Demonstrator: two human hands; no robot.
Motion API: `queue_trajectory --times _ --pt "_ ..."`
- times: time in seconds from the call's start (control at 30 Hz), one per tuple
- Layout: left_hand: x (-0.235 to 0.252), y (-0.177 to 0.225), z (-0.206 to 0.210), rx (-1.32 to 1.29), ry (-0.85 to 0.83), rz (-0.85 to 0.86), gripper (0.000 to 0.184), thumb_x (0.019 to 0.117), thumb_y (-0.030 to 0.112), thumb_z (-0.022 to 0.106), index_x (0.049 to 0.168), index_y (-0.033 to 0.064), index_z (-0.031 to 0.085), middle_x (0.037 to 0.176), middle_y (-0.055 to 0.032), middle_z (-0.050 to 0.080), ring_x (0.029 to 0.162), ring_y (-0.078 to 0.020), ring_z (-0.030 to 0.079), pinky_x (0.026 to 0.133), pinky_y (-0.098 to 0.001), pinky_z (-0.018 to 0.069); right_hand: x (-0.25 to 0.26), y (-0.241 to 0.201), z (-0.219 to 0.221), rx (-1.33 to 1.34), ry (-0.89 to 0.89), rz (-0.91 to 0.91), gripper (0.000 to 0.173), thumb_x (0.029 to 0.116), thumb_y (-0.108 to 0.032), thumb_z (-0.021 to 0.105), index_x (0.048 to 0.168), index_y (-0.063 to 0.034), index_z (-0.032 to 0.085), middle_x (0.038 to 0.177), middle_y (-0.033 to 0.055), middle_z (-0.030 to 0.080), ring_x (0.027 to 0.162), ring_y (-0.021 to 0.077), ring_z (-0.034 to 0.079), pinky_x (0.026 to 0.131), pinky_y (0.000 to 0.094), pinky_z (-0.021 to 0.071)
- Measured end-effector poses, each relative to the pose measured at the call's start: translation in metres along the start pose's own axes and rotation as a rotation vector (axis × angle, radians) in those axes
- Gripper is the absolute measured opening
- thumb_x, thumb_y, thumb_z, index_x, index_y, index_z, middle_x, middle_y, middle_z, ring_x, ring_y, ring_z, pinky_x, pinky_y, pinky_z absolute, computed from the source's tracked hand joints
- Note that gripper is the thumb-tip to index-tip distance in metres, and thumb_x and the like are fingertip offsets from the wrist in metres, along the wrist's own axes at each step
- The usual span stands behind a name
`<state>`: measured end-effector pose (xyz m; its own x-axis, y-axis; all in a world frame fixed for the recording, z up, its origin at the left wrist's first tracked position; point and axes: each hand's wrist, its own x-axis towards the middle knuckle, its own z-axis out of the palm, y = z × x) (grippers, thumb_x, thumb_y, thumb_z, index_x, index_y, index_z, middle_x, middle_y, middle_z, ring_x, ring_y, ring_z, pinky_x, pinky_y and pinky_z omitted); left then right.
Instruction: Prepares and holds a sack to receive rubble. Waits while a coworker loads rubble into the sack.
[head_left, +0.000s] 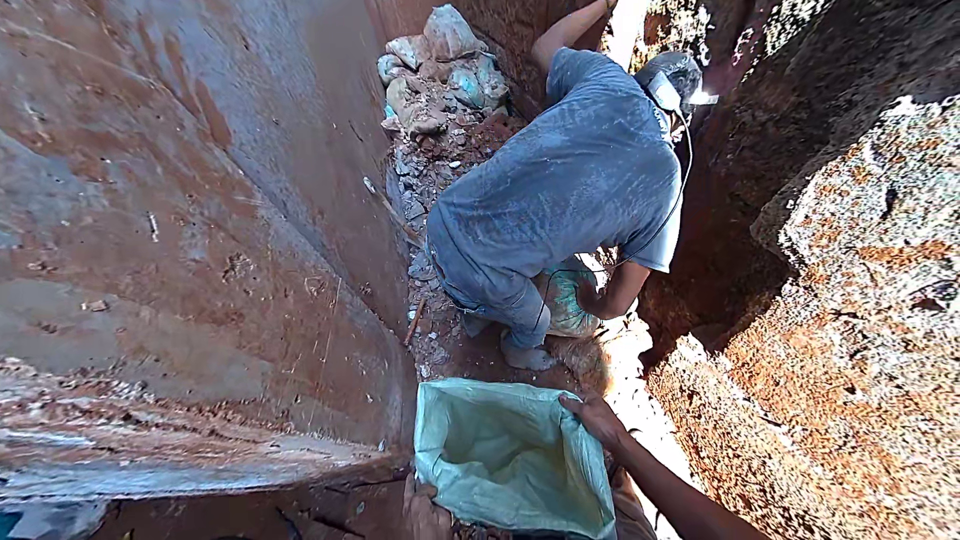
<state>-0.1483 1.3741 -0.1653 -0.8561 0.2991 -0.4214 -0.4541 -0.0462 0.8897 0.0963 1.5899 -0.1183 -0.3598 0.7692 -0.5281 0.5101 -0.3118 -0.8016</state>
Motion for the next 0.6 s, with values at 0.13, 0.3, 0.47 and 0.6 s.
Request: queue_trajectory --times 0.13,0.3,0.47,0.6 --pt "-0.002 0.002 0.003 0.042 -0.012 0.029 0.070 0.0819 -0.019 0.042 0.150 -0.0047 0.037 0.149 -0.0259 0.044 0.125 -0.0299 0.052 0.102 -0.0442 0.0472 0.001 0.001 -0.001 -0.025 0.018 0.003 0.033 0.1033 -0.035 0.062 0.104 -0.0053 0.076 0.097 0.0135 0.073 0.094 0.0237 0.068 0.090 0.0494 0.0523" --pt "-0.001 0.003 0.004 0.054 -0.018 0.027 0.070 0.0825 -0.019 0.041 0.150 -0.0046 0.037 0.150 -0.0255 0.044 0.126 -0.0295 0.052 0.103 -0.0432 0.0469 0.003 0.002 0.001 -0.027 0.021 0.011 0.032 0.1027 -0.035 0.062 0.101 -0.0061 0.076 0.094 0.0124 0.072 0.091 0.0228 0.068 0.088 0.0488 0.0525" --pt "0.002 -0.004 -0.003 0.037 -0.023 0.024 0.071 0.0814 -0.018 0.041 0.151 -0.0035 0.037 0.148 -0.0252 0.046 0.124 -0.0294 0.053 0.101 -0.0441 0.0482 0.009 0.012 0.006 -0.025 0.022 -0.008 0.031 0.1021 -0.035 0.063 0.100 -0.0072 0.076 0.094 0.0118 0.073 0.091 0.0227 0.069 0.089 0.0493 0.0531" --pt "0.001 -0.008 -0.006 0.012 -0.002 0.005 0.072 0.0817 -0.019 0.040 0.152 -0.0040 0.035 0.148 -0.0252 0.045 0.122 -0.0278 0.053 0.100 -0.0425 0.0481 0.010 0.014 0.007 -0.019 0.019 0.000 0.030 0.1025 -0.033 0.062 0.101 -0.0067 0.076 0.094 0.0118 0.073 0.091 0.0221 0.068 0.088 0.0479 0.0530"
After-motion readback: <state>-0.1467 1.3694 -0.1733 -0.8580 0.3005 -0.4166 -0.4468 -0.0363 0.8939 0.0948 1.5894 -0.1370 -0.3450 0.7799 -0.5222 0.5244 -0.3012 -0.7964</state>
